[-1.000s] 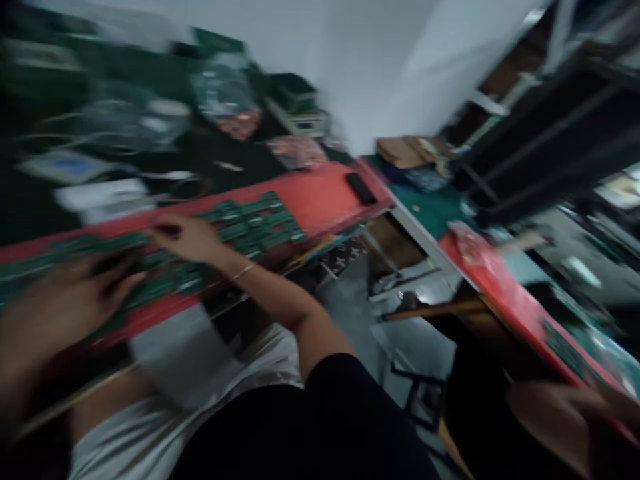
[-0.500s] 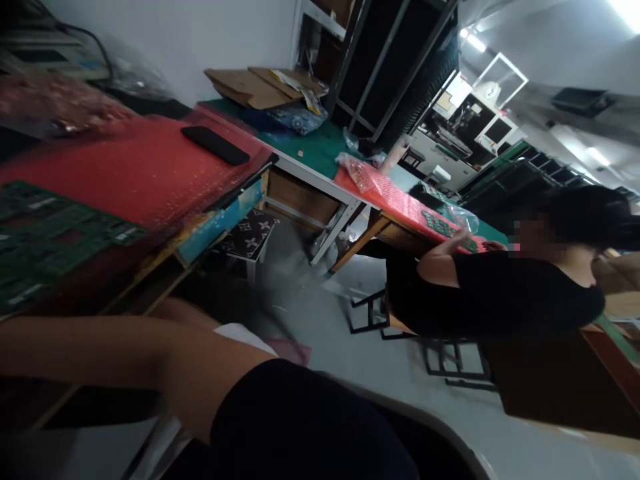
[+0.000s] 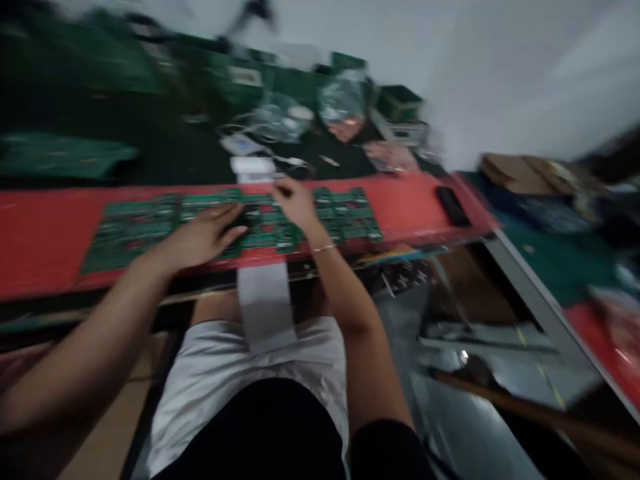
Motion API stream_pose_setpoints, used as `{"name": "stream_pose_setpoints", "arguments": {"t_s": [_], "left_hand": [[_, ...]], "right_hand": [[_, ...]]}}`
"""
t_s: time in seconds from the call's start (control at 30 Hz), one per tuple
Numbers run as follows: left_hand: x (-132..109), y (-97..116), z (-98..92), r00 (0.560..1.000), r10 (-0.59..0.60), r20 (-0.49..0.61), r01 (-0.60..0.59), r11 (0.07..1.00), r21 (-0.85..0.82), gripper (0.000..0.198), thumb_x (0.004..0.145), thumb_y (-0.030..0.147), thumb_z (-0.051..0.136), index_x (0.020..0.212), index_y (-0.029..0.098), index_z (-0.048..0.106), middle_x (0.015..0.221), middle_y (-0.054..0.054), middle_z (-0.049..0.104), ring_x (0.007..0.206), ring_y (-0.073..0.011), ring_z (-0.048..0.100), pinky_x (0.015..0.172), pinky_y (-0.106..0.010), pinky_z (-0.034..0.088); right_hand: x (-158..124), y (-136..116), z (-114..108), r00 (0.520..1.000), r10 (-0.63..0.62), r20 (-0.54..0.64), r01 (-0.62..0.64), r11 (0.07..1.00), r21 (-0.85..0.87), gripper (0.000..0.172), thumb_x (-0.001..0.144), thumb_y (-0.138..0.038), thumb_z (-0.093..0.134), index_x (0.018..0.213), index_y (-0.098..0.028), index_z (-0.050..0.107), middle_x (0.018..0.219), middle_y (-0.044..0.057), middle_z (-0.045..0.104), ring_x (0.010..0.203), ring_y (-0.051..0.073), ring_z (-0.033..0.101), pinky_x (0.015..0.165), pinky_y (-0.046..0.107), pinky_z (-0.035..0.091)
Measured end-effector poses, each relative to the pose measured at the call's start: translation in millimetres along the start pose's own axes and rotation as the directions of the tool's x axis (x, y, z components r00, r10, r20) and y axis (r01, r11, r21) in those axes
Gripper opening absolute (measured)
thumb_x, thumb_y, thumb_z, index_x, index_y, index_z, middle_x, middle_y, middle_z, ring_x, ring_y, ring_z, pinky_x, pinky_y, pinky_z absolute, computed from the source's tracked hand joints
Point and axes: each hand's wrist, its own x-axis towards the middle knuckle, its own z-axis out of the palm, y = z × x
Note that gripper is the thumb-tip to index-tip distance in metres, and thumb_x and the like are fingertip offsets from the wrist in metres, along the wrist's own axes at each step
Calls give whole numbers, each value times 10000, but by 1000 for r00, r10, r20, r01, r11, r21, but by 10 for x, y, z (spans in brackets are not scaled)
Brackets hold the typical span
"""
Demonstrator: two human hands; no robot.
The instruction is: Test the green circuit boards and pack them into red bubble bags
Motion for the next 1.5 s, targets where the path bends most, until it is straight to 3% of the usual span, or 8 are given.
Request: {"name": "stream_pose_setpoints", "arguments": {"t_s": [0.1,0.3,0.57,0.67,0.83,1.07,1.3,1.5], "left_hand": [[-496,-285,-85,999,-14,39,11,996,89,643,1086,486,390,1518,21,496,1589,-230,486,1516,-353,431,1263,-496,363],[-897,-96,114,996,-18,-86,30,990,137,617,1012,490,596,1476,84,579,1582,-232,497,1514,-397,429,1255,-573,356],[-1014,-25,154,971,57,-232,-39,996,79,493,1008,410,629,1385,92,639,1552,-215,536,1491,-388,454,1219,-574,412],[-1096,137,213,942,110,-317,-120,993,-10,334,1027,342,605,1271,134,697,1389,-169,666,1331,-331,593,1111,-504,518],[-1100,418,519,925,130,-357,-206,961,-183,164,1035,227,588,1085,190,740,1106,-89,721,1037,-212,665,940,-370,581],[-923,561,907,910,91,-404,-174,969,-174,176,1036,226,579,1036,158,741,1015,-89,701,937,-208,628,867,-350,575],[-937,580,931,922,38,-385,-127,970,-209,207,1036,209,563,978,216,762,1008,-66,712,940,-187,626,858,-345,560],[-960,654,916,911,39,-411,-127,974,-188,200,1037,204,566,945,205,743,998,-61,738,920,-196,612,818,-350,528]], "right_hand": [[242,20,373,1000,17,-13,-15,988,155,331,851,-550,743,841,-243,617,824,5,726,789,157,670,815,338,562],[406,69,484,977,102,188,-163,925,344,472,700,-579,840,971,-238,657,877,17,723,731,118,631,657,291,520],[694,71,800,930,115,349,-273,853,446,396,681,-511,873,935,-230,758,1076,79,740,777,137,592,592,317,510],[760,113,826,908,149,391,-318,853,414,367,714,-511,868,914,-226,751,1026,75,729,792,138,609,594,307,526],[812,183,897,912,136,386,-299,865,403,357,775,-520,867,916,-239,699,1003,44,710,919,159,683,723,300,594],[795,253,950,937,88,337,-236,872,429,438,772,-562,862,1012,-242,683,976,45,731,1044,220,718,862,383,644],[710,226,940,936,102,336,-246,875,417,450,761,-557,879,1057,-270,698,909,26,722,984,205,729,880,375,646],[675,189,997,952,-23,304,-87,934,346,449,770,-631,843,958,-252,692,840,8,701,859,178,718,776,351,639]]}}
